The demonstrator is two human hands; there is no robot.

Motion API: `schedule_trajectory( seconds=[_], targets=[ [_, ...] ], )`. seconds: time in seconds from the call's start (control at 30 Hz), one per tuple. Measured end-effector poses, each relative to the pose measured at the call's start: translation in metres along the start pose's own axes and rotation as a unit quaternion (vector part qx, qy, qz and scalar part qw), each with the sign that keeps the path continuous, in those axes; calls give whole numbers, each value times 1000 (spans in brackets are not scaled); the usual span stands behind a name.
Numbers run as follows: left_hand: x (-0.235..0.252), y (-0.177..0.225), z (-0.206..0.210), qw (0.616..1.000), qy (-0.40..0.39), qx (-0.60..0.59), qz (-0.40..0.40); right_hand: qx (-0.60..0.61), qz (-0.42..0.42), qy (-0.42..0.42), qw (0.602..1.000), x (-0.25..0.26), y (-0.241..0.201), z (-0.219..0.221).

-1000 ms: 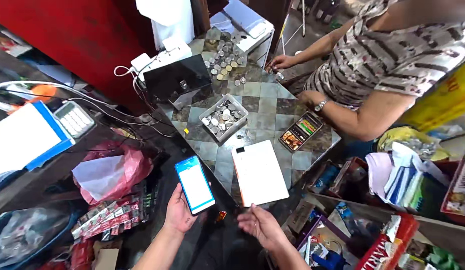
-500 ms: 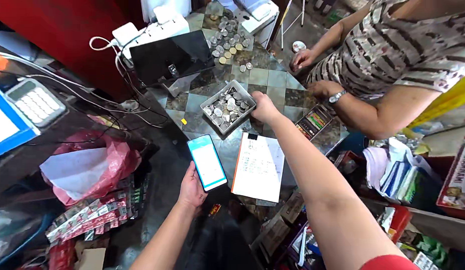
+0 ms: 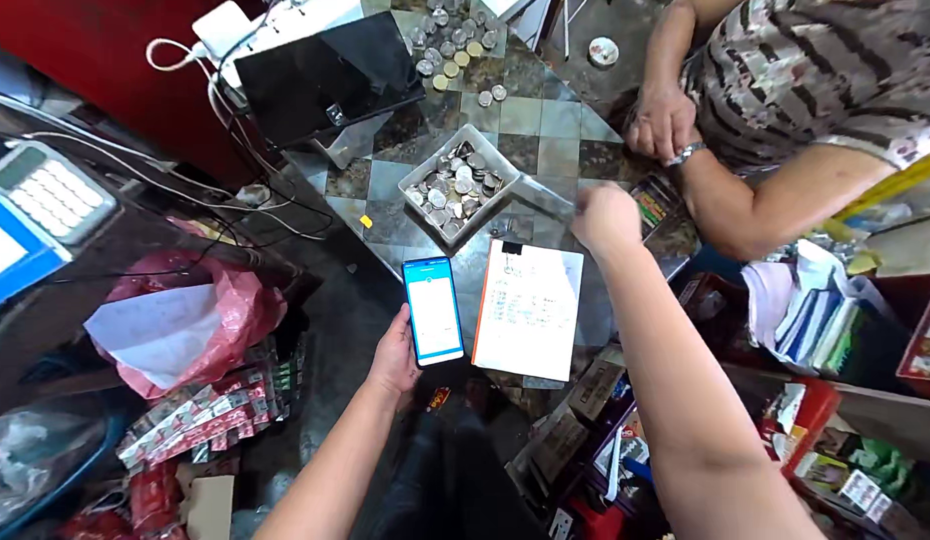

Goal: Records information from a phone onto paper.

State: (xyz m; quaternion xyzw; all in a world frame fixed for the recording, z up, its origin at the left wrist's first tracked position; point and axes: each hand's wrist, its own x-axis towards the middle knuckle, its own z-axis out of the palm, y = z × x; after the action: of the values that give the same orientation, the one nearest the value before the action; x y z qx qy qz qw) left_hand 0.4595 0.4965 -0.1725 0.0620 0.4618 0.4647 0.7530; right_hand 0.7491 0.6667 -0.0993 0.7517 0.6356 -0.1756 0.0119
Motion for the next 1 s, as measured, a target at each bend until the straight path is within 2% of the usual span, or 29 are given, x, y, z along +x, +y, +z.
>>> schedule_trajectory(
  seconds=[0.1,0.2,0.33,0.47,0.6,0.67,0.83,1.0],
  targets=[
    [0,0,0,1000,-4,7,4,105,-18,106,989,-58,31,18],
    [1,0,-1,1000,-5,17,5,146,-19,156,977,-117,51,56],
    [2,0,1,999,19,38,14,262,-48,283,921,-169,69,114],
    [7,-3,4,997,37,54,38,405,-23,263,876,-199,60,135],
    [10,-6,4,995,43,69,54,461,-26,258,849,-214,49,134],
    [11,-8,4,995,49,68,59,436,-65,269,856,-215,50,138],
    [12,-9,10,993,77,74,58,195,-199,241,930,-216,67,156],
    [14,-6,12,990,94,92,53,161,-249,208,932,-191,79,147]
  ],
)
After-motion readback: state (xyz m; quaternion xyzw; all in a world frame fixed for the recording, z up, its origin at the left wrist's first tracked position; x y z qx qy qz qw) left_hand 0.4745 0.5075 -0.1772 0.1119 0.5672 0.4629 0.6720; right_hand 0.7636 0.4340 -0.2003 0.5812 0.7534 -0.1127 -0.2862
